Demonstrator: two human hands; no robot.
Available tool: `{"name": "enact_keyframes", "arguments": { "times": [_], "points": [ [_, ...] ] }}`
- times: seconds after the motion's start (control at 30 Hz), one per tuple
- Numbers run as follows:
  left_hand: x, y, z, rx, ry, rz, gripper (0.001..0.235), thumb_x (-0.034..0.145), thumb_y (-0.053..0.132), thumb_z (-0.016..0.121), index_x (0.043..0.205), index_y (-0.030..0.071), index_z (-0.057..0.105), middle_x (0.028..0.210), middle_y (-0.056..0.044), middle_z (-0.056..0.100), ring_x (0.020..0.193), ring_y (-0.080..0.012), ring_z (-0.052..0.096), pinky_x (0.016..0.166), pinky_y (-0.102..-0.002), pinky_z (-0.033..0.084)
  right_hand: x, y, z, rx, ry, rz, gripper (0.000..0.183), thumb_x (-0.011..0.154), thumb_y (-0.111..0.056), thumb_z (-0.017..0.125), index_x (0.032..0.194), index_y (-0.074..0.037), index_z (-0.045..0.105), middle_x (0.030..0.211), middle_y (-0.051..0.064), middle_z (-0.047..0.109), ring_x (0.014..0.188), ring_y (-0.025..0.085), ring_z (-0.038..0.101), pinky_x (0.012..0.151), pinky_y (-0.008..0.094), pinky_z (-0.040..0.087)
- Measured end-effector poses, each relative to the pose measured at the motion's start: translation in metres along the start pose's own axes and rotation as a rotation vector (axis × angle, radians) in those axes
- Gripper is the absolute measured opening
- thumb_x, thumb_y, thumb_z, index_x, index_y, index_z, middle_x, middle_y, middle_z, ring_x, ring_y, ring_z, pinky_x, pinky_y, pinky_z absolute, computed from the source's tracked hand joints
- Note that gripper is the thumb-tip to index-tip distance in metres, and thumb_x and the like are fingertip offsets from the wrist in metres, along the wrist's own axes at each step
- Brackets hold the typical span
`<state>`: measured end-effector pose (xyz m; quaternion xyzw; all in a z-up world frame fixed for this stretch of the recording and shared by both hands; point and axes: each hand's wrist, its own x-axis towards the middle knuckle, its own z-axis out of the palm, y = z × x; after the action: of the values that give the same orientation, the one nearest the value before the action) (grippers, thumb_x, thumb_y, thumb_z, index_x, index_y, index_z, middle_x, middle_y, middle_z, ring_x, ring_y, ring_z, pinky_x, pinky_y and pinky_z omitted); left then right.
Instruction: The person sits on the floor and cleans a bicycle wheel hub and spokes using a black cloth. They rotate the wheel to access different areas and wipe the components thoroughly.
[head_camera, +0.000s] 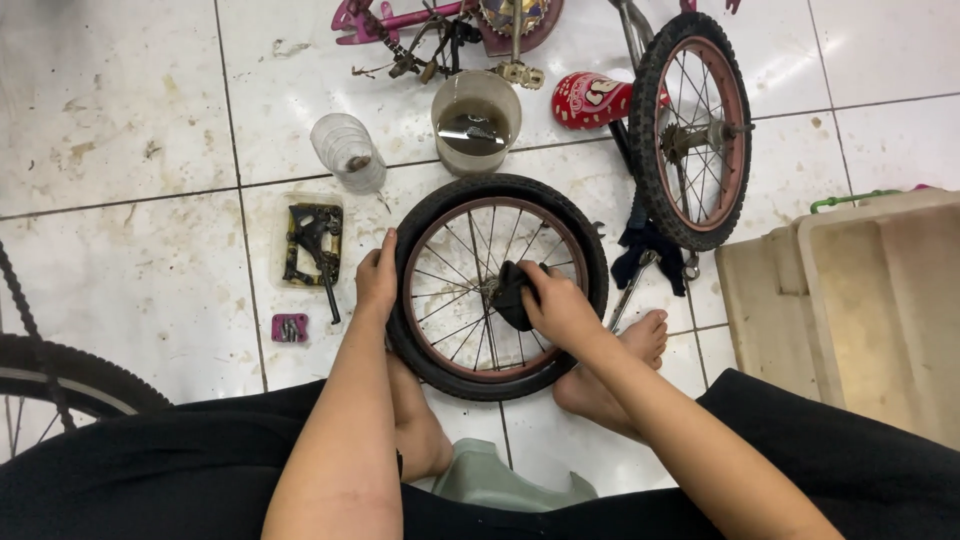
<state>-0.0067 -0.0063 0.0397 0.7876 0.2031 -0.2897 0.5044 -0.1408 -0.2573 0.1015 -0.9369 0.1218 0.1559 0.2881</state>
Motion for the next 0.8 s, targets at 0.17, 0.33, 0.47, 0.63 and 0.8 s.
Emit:
{"name": "enact_keyframes", "arguments": {
  "times": [0.17, 0.33, 0.47, 0.63, 0.8],
  "points": [
    [0.009, -0.008, 0.002, 0.008, 0.008, 0.012, 0.098, 0.092, 0.085, 0.042, 0.143, 0.001, 0.053, 0.146, -0.022, 0.053, 0.138, -0.0395, 0.048, 0.110, -0.053, 0.043, 0.006, 0.019, 0.002, -0.013, 0.089, -0.082, 0.031, 0.095, -0.016, 0.060, 0.125, -0.015, 0.068, 0.102, 0.025, 0.071, 0.092, 0.044, 0.074, 0.077, 0.049, 0.063],
    [0.017, -0.008, 0.005, -0.001, 0.012, 0.018, 0.098, 0.093, 0.085, 0.042, 0.146, 0.002, 0.050, 0.148, -0.022, 0.051, 0.139, -0.0393, 0.046, 0.111, -0.053, 0.042, 0.025, 0.045, -0.024, -0.170, 0.223, -0.008, 0.030, 0.093, -0.015, 0.063, 0.121, -0.010, 0.072, 0.100, 0.020, 0.072, 0.088, 0.039, 0.075, 0.073, 0.047, 0.063],
    [0.004, 0.000, 0.004, 0.007, -0.004, -0.016, 0.104, 0.091, 0.085, 0.041, 0.151, -0.001, 0.041, 0.153, -0.023, 0.045, 0.143, -0.0391, 0.041, 0.114, -0.053, 0.039, 0.019, 0.043, -0.045, -0.146, 0.273, -0.012, 0.032, 0.096, -0.020, 0.061, 0.126, -0.014, 0.070, 0.101, 0.022, 0.072, 0.089, 0.044, 0.074, 0.075, 0.050, 0.063],
    [0.005, 0.002, 0.003, 0.001, -0.001, -0.008, 0.101, 0.092, 0.083, 0.042, 0.150, 0.000, 0.043, 0.152, -0.022, 0.046, 0.143, -0.0392, 0.041, 0.115, -0.053, 0.039, 0.008, 0.016, -0.022, 0.125, 0.023, -0.034, 0.043, 0.087, -0.031, 0.071, 0.124, -0.009, 0.072, 0.105, 0.027, 0.075, 0.096, 0.046, 0.073, 0.082, 0.052, 0.062],
    [0.009, -0.001, 0.003, -0.001, -0.006, -0.008, 0.100, 0.093, 0.084, 0.042, 0.150, 0.002, 0.044, 0.151, -0.022, 0.046, 0.143, -0.0388, 0.041, 0.115, -0.053, 0.039, 0.023, 0.043, -0.018, 0.431, -0.013, 0.057, 0.031, 0.086, -0.016, 0.074, 0.114, -0.004, 0.077, 0.102, 0.029, 0.075, 0.064, 0.027, 0.076, 0.064, 0.038, 0.063]
  ]
}}
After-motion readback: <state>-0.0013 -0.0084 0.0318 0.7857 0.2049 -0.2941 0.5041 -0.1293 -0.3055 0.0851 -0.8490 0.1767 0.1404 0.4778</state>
